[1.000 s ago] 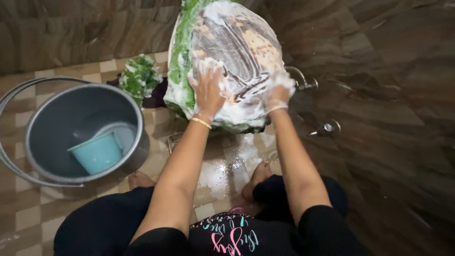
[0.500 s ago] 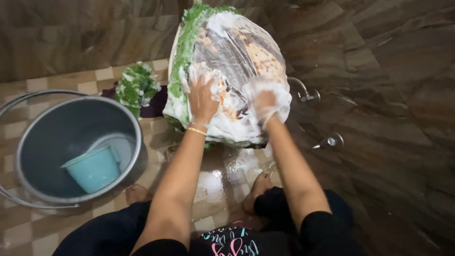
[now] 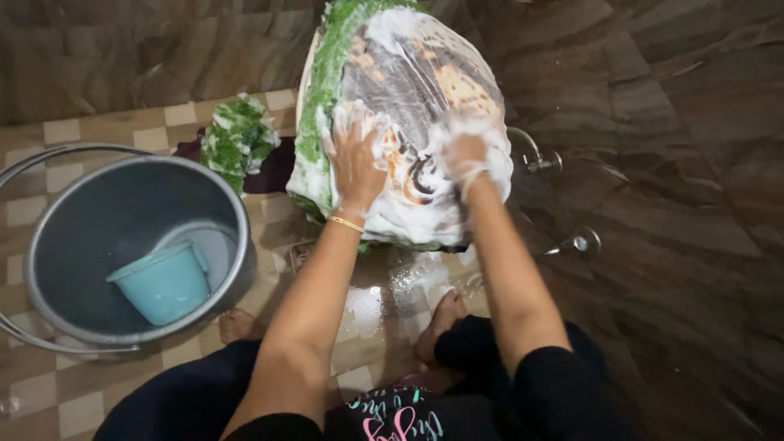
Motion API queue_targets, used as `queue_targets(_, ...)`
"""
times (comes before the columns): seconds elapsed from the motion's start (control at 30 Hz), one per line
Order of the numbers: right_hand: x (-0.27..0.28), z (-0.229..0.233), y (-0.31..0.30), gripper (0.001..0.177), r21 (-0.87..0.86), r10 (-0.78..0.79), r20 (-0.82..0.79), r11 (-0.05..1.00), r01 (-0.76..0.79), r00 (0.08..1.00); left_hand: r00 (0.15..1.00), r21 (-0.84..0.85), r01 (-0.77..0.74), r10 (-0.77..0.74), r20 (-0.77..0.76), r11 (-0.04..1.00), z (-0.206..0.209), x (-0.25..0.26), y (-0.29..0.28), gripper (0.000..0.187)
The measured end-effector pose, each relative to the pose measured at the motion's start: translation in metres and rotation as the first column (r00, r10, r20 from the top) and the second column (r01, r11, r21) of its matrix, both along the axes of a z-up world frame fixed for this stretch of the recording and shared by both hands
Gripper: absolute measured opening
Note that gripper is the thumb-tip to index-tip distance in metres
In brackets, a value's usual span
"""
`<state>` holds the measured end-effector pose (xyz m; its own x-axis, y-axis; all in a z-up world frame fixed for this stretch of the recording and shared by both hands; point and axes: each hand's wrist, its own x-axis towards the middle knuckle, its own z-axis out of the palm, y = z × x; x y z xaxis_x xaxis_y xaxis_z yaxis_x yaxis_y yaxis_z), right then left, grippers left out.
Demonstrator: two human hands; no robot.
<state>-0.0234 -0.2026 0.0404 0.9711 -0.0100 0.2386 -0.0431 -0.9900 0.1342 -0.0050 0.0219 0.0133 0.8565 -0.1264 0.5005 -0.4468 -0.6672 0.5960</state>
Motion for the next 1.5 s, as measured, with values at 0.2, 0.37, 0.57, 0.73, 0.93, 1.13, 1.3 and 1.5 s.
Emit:
queue_targets(0.2,-0.095,-0.019,0.048,0.031,0.242,0.458,0.362,0.795,-0.556,0.812,0.999,0.042,-0.031,0.029,0.036,0.999,0.0,-0.002,0.0,0.051)
queue_targets(0.37,-0.038,-0.027,-0.036,0.027,0.034,0.311,0.319,0.94,-0.339,0.895,0.999,0.037,-0.01,0.008,0.041,0.999,0.014,-0.006,0.004,0.051)
queue_targets(0.57,0.06,-0.049,-0.003,0.044,0.025,0.355,0.131,0.932,-0.362,0.925,1.0,0.045,-0.018,0.019,-0.021,0.999,0.016,-0.005,0.003,0.054)
queue_targets(0.73,-0.067,-0.028,0.06,0.04,0.29,0.444,0.181,0.829,-0.479,0.878,0.996,0.025,0.014,-0.012,-0.086,1.0,0.019,-0.008,0.004,0.061)
queue_targets(0.93,-0.092,-0.02,-0.016,0.032,-0.03,0.429,0.197,0.901,-0.432,0.881,0.994,0.103,-0.024,0.035,-0.102,0.994,0.001,-0.004,0.001,0.062)
queue_targets(1.13,-0.015,-0.026,-0.007,0.052,0.541,-0.142,-0.128,0.819,0.189,0.982,0.998,0.055,-0.034,0.037,-0.059,0.998,-0.003,-0.004,-0.001,0.058)
queue_targets(1.3,-0.088,-0.021,0.045,0.044,0.297,0.414,0.175,0.843,-0.449,0.893,0.996,0.09,-0.022,0.03,-0.09,0.996,0.01,-0.007,0.002,0.058)
queue_targets(1.5,-0.064,-0.034,-0.035,0.038,0.178,0.321,0.229,0.914,-0.364,0.919,1.0,0.048,-0.018,0.017,0.025,0.999,0.013,-0.009,0.005,0.057)
